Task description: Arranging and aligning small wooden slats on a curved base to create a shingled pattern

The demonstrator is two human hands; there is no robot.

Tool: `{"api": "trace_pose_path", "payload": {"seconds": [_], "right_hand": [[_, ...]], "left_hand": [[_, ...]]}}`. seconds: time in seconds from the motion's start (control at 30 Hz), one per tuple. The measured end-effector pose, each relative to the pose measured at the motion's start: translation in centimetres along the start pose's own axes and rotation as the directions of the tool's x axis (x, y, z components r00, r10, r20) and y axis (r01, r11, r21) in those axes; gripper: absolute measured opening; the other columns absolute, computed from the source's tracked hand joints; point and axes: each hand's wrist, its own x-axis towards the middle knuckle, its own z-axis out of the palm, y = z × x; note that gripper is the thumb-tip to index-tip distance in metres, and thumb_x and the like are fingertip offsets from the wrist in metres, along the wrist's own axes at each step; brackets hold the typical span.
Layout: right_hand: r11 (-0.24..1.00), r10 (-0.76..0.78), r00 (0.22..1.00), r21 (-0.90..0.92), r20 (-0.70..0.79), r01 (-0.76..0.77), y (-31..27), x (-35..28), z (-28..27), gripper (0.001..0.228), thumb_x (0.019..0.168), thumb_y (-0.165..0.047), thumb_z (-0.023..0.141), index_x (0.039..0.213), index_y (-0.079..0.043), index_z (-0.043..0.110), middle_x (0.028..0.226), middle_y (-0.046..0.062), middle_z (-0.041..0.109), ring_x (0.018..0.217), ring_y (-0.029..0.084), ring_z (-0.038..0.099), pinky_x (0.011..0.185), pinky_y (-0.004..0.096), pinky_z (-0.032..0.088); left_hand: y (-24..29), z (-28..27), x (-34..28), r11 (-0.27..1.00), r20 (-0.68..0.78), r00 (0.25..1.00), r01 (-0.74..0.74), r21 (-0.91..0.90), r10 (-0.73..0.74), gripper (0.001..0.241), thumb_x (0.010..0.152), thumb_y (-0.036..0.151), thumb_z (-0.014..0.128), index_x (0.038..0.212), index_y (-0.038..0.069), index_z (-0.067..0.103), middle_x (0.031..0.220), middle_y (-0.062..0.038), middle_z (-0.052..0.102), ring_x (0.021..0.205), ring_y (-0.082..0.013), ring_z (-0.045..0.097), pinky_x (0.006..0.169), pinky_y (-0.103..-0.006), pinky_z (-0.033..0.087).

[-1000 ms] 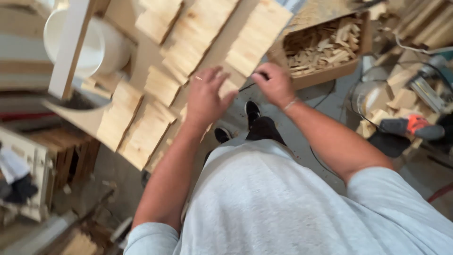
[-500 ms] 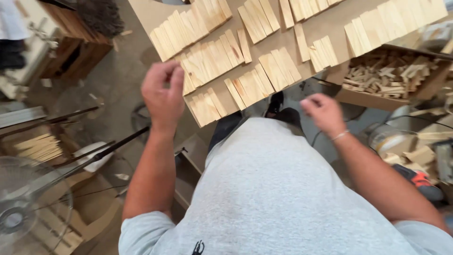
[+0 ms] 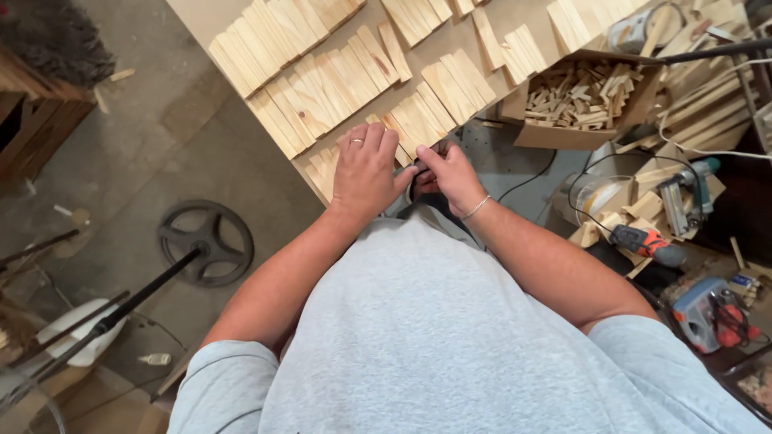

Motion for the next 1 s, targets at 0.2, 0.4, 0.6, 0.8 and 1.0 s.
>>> {"api": "trace_pose_path", "payload": {"seconds": [0.2,0.4,0.6,0.8,1.0], "right_hand": [[0.902,-0.427,0.847,-0.216,-0.316,0.374,2.1,0.3,-2.3,0.036,0.103,-0.030,0.072,0.115,-0.005,0.050,0.079,0.008,0.065,0.060,0.014,0.065,0.047,0.024,0.057],[0.351,-0.820,0.572,-0.803,-0.015,0.482,-3.0,-2.8,-2.8,0.023,0.101,-0.020,0.070,0.123,-0.015,0.072,0.091,0.004,0.066,0.079,0.025,0.069,0.065,0.038,0.059],[0.230,-0.846,0.532,-0.865,0.048,0.445,-1.6,-0.9,-3.6,0.025,0.097,-0.031,0.071,0.121,-0.025,0.073,0.094,-0.001,0.061,0.083,0.022,0.068,0.072,0.037,0.059],[0.362,-0.822,0.570,-0.770,0.002,0.525,-3.3,-2.6,-2.6,0.013,0.094,-0.026,0.075,0.106,-0.021,0.075,0.092,0.001,0.065,0.078,0.026,0.071,0.071,0.040,0.059],[0.403,-0.854,0.512,-0.739,-0.093,0.539,-2.5,-0.9,-6.0,0.014,0.092,-0.023,0.079,0.105,-0.019,0.074,0.088,0.002,0.066,0.073,0.022,0.070,0.067,0.037,0.057]], "left_hand": [[0.0,-1.4,0.7,1.000,0.066,0.998,-0.011,0.005,0.011,0.062,0.062,0.044,0.089,0.102,0.008,0.059,0.098,-0.012,0.059,0.101,-0.0357,0.063,0.101,-0.0461,0.046],[-1.0,-1.7,0.5,0.997,0.076,0.997,-0.030,0.067,0.025,0.049,0.055,0.039,0.086,0.085,0.010,0.060,0.092,-0.010,0.057,0.099,-0.0349,0.060,0.098,-0.0480,0.045],[-0.9,-1.1,1.6,0.989,0.010,0.989,-0.150,0.002,0.150,0.041,0.062,0.035,0.086,0.084,0.011,0.062,0.092,-0.009,0.057,0.098,-0.0347,0.061,0.093,-0.0468,0.047],[-2.6,1.8,3.1,0.963,0.139,0.954,-0.255,-0.086,0.265,0.043,0.062,0.030,0.079,0.101,0.016,0.066,0.098,-0.004,0.058,0.101,-0.0307,0.061,0.088,-0.0433,0.049],[-4.0,-0.9,7.0,0.926,0.417,0.830,-0.365,-0.100,0.372,0.067,0.064,0.027,0.085,0.127,0.019,0.063,0.123,-0.007,0.059,0.114,-0.0327,0.060,0.090,-0.0427,0.052]]}}
